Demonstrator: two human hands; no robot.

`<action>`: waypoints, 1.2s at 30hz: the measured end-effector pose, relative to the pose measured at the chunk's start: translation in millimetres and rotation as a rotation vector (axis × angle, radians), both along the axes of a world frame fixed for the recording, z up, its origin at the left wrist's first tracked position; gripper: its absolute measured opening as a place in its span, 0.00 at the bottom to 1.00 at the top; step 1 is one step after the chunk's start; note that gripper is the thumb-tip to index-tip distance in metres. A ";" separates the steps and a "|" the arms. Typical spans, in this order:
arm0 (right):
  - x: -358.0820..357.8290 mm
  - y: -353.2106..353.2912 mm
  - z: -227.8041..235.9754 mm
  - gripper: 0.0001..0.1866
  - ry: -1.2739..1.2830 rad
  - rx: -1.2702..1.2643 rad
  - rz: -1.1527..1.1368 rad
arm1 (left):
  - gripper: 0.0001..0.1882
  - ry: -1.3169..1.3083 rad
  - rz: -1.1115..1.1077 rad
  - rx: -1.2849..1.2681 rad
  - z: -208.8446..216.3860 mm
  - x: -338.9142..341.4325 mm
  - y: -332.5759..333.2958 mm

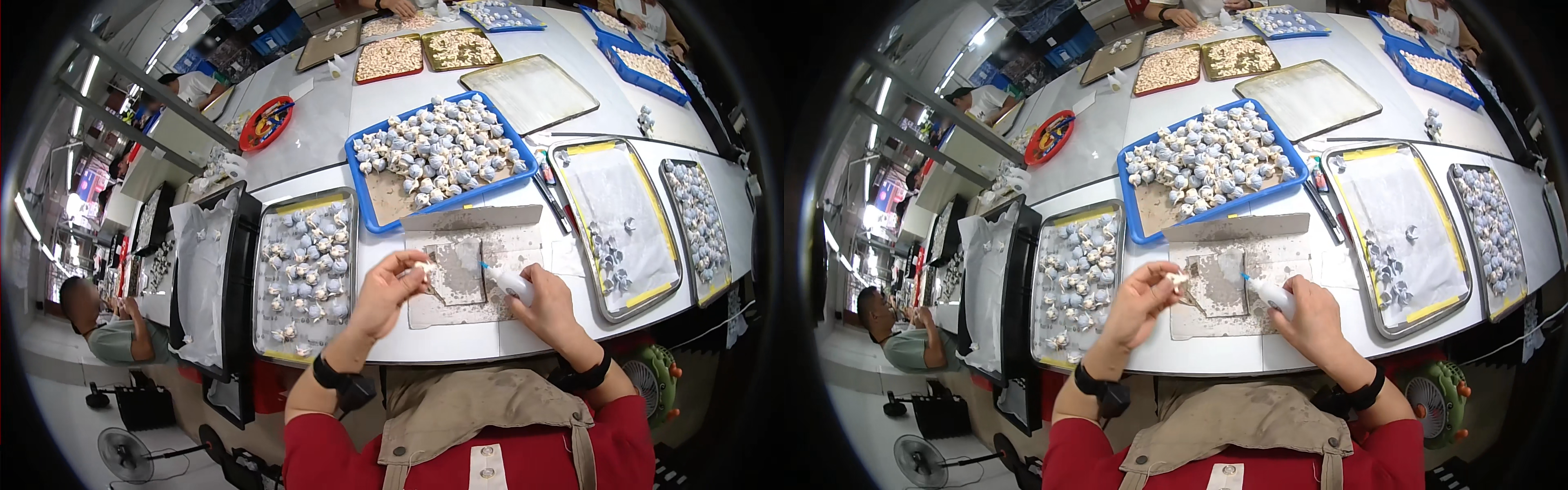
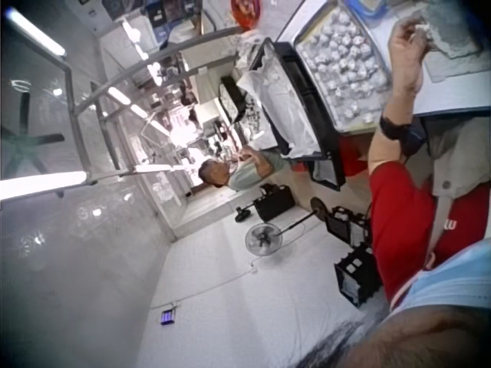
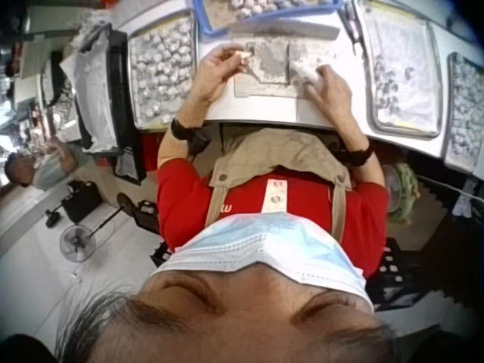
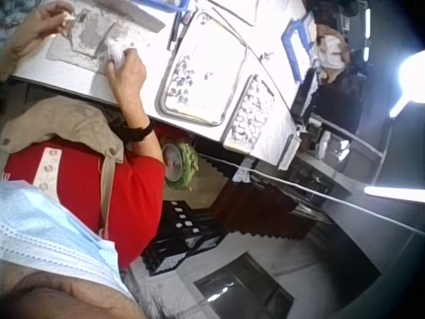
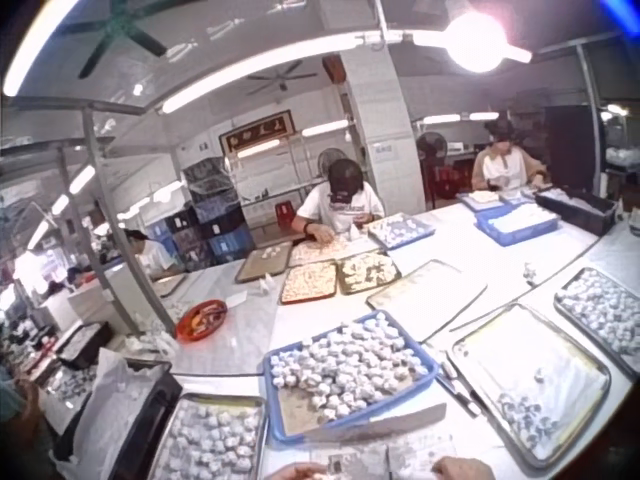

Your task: The person fills small, round dough wrappers with a white paste using a squeeze bottle. They pick up a wrapper from a blue tray, apply the filling, and then pinch the wrapper closed with their fingers. The finished dumplings are placed onto a metal tray lined with parchment paper.

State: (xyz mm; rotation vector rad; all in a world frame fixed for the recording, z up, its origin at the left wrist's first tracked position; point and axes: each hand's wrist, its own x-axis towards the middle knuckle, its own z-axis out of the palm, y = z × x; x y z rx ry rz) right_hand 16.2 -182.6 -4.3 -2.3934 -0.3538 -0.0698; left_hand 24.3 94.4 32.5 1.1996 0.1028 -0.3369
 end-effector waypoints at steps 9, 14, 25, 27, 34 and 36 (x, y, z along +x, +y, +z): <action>-13.0 -9.3 28.9 0.18 0.215 0.794 -0.070 | 0.18 -0.062 0.005 -0.028 -28.3 -34.5 -52.2; -24.0 -14.4 46.3 0.17 0.044 0.609 -0.038 | 0.18 -0.153 0.033 0.012 -28.9 -37.2 -61.7; -16.6 0.1 63.4 0.16 -0.406 0.247 0.128 | 0.15 -0.278 0.062 0.127 -22.6 -42.1 -63.6; -16.0 2.2 64.1 0.16 -0.415 0.240 0.132 | 0.16 -0.295 0.065 0.141 -22.5 -42.2 -64.0; -14.6 3.6 63.6 0.16 -0.406 0.227 0.109 | 0.15 -0.272 0.051 0.177 -20.6 -42.7 -63.2; -15.1 2.7 63.7 0.15 -0.395 0.239 0.092 | 0.16 -0.221 0.043 0.163 -21.2 -43.4 -61.7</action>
